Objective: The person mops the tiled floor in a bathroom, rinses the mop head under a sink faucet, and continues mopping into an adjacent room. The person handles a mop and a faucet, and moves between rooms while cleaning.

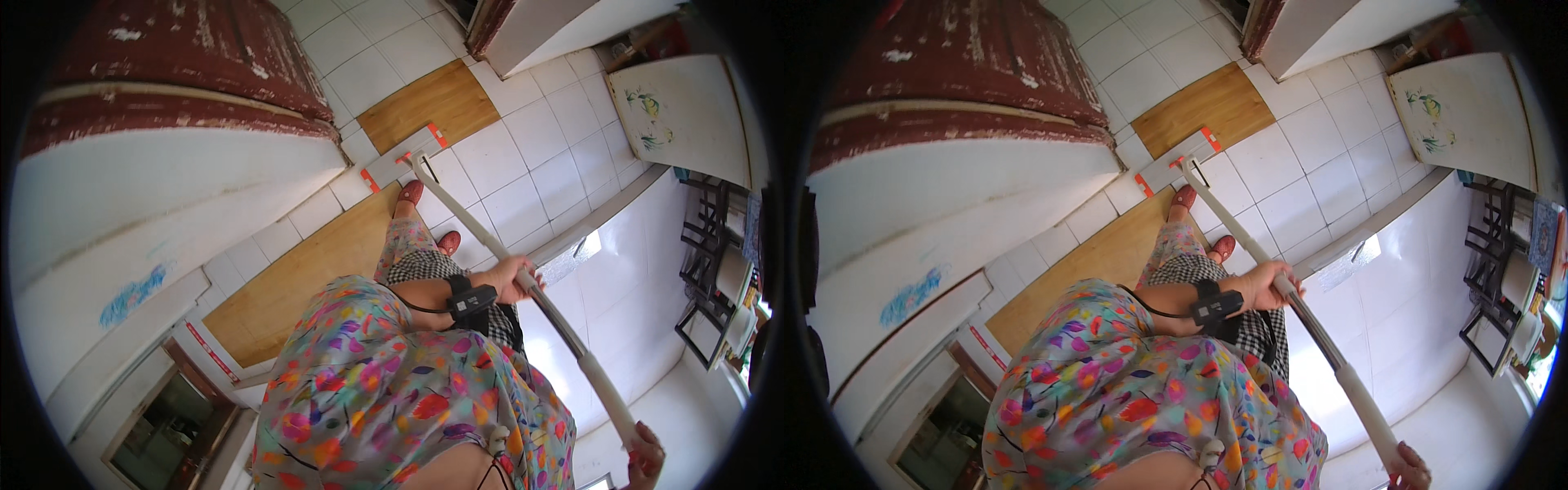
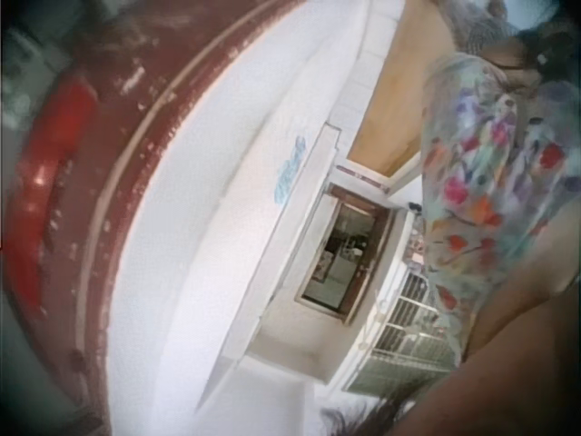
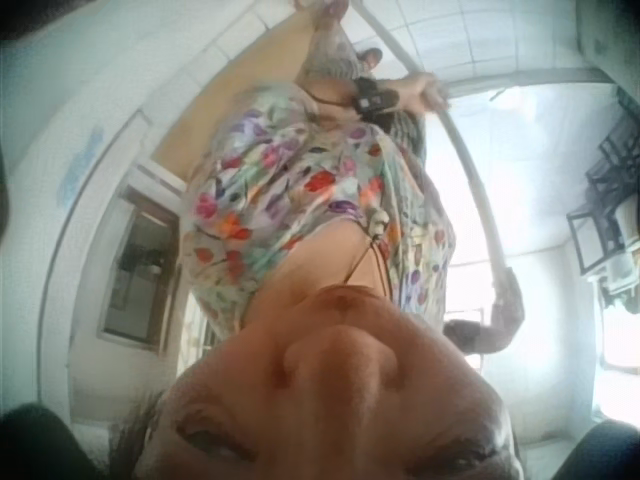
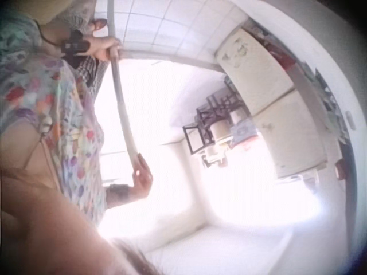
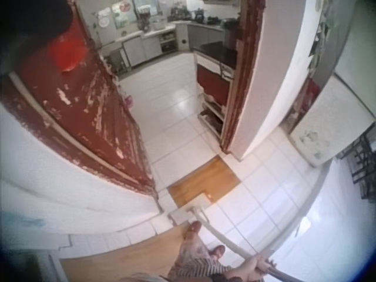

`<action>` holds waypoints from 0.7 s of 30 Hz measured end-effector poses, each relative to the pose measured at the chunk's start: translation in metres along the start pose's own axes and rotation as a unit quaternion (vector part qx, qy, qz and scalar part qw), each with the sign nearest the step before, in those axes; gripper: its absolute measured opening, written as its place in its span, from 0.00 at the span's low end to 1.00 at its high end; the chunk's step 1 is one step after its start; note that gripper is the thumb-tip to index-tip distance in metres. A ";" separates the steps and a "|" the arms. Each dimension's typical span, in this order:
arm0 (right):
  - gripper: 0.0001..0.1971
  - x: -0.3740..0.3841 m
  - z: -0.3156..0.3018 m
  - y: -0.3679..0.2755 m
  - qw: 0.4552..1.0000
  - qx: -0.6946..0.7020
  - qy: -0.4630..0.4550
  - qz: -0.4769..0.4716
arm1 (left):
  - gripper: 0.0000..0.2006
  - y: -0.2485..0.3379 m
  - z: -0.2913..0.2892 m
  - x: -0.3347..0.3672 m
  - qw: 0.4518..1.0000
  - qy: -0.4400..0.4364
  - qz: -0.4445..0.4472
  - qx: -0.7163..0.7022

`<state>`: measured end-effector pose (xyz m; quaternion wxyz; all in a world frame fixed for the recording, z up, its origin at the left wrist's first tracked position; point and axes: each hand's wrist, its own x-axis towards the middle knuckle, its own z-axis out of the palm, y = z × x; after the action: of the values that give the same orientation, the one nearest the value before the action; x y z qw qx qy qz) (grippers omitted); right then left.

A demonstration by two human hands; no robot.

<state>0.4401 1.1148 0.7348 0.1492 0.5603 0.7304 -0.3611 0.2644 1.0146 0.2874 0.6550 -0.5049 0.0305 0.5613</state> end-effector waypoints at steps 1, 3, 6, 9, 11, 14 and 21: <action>0.12 -0.008 -0.006 0.014 0.995 -0.022 -0.002 0.098 | 0.07 -0.005 -0.007 0.010 0.999 0.046 -0.023 -0.001; 0.13 -0.018 -0.009 0.043 0.975 -0.068 -0.041 0.210 | 0.06 -0.013 -0.023 0.024 0.994 0.077 -0.073 0.034; 0.17 -0.009 0.007 0.077 0.887 -0.369 -0.197 0.194 | 0.05 -0.025 -0.041 0.034 0.982 0.153 -0.087 0.063; 0.14 -0.005 0.045 0.089 0.899 -0.369 -0.192 0.135 | 0.04 -0.023 -0.057 0.033 0.978 0.184 -0.047 0.090; 0.13 -0.008 0.075 0.089 0.901 -0.338 -0.197 0.186 | 0.05 -0.007 -0.066 0.031 0.969 0.232 0.004 0.088; 0.14 0.000 0.115 0.080 0.924 -0.318 -0.176 0.115 | 0.05 0.042 -0.074 0.025 0.973 0.189 0.062 0.121; 0.25 0.108 0.230 -0.032 0.945 -0.280 -0.169 -0.023 | 0.07 0.254 -0.005 -0.043 0.914 0.122 0.275 0.274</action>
<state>0.3316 1.0283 0.5193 0.4127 0.4096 0.7790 -0.2348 0.0563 0.9458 0.1516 0.5787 -0.3421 0.4003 0.6227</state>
